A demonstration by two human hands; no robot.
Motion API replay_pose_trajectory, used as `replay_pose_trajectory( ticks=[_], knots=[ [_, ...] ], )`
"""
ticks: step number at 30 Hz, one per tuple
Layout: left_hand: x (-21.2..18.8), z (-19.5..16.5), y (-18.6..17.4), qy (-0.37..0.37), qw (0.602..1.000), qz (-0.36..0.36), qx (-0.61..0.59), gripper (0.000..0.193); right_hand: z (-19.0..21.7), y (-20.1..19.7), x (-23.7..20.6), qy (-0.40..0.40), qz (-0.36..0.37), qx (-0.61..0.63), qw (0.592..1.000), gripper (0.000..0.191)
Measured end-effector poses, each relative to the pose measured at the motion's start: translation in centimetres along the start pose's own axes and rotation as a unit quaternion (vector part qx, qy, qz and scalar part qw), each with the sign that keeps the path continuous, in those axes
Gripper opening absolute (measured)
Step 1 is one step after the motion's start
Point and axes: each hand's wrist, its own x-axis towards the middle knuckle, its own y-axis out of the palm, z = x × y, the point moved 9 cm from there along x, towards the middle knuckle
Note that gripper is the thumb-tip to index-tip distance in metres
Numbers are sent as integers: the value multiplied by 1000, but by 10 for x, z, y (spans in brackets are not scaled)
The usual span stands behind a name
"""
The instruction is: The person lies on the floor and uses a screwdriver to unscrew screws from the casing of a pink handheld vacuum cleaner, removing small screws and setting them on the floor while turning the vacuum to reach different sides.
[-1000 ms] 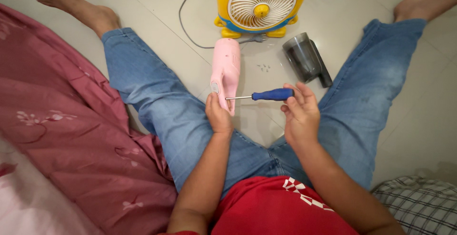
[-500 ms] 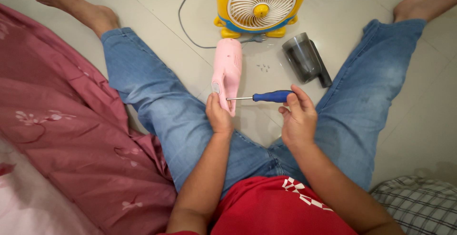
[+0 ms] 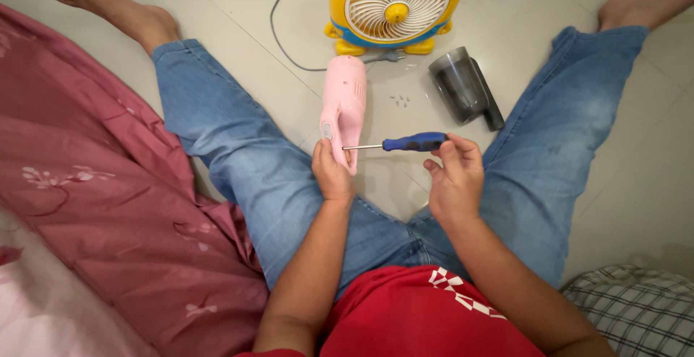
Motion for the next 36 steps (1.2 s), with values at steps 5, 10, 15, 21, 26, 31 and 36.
replay_pose_trajectory(
  ticks=[5, 10, 15, 21, 26, 31, 36],
  knots=[
    [-2, -1, 0, -15, 1000, -9, -3, 30, -2, -11, 9, -14, -14, -20, 1000, 20],
    [-1, 2, -1, -14, 1000, -5, -2, 29, 7, 0, 6, -17, 40, -17, 999, 23],
    [1, 4, -2, -11, 1000, -4, -10, 30, 8, 12, 0, -6, 78, 1, 997, 21],
    [-1, 5, 4, -46, 999, 6, 1, 27, -5, 2, 2, -15, 17, -26, 999, 17],
    [-2, 8, 5, -31, 999, 13, -18, 27, 1, 3, 2, -22, 37, -4, 999, 39],
    [3, 9, -4, -6, 1000, -10, -3, 27, 10, 17, -2, -29, 77, 36, 996, 35],
    [5, 11, -4, -27, 998, -16, -46, 25, 12, 16, -4, -6, 52, 1, 999, 30]
  ],
)
